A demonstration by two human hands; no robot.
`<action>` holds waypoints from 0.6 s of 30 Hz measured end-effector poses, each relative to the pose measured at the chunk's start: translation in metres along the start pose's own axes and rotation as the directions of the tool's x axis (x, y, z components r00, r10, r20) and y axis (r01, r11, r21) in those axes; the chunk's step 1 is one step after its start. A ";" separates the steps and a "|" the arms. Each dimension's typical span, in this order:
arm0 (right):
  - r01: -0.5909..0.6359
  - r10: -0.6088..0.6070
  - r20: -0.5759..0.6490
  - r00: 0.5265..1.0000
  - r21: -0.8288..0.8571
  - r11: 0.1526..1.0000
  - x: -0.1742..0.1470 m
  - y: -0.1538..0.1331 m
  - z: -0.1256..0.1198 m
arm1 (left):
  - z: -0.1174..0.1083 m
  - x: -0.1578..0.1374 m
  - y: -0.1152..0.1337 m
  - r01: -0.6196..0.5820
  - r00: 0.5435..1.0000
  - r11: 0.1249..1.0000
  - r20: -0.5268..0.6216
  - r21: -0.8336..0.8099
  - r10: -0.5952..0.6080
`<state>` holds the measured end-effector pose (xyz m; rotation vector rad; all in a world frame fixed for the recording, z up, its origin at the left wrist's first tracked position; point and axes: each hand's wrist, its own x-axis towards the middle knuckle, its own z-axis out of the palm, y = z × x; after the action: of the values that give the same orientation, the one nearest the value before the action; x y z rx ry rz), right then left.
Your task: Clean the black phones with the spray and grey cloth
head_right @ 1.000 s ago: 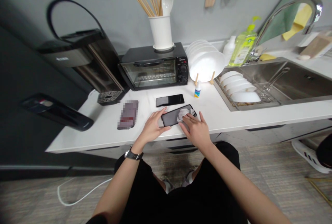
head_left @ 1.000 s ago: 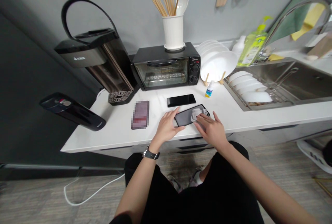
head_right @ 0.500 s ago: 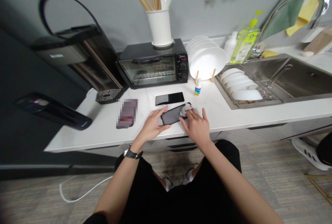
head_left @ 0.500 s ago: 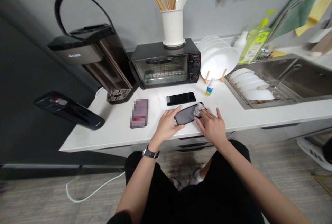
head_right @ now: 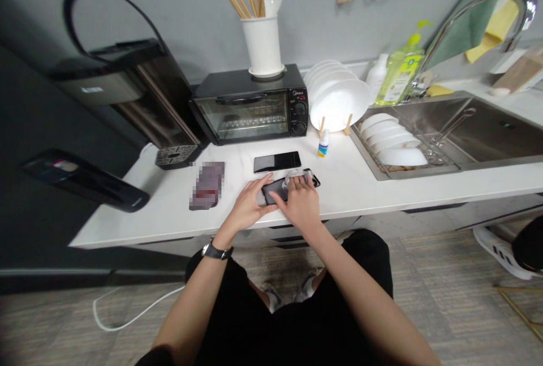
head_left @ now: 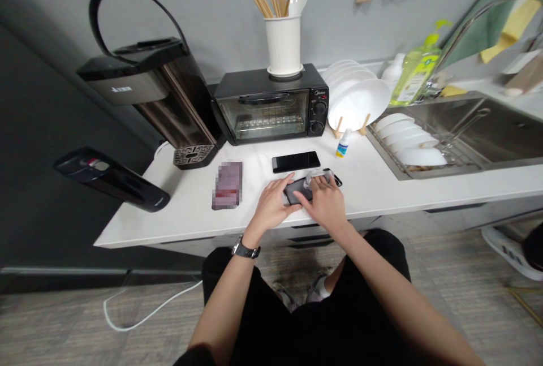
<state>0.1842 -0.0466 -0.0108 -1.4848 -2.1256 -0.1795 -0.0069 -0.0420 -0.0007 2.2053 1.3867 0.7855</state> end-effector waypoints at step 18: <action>0.055 -0.082 0.085 0.993 0.279 0.959 -0.035 0.007 -0.019 | 0.001 -0.005 0.003 0.026 1.000 0.998 -0.005 0.065 -0.026</action>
<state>0.2061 -0.0810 -0.0134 -1.2801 -2.1747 0.1619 -0.0059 -0.0475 -0.0005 2.2313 1.4597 0.7458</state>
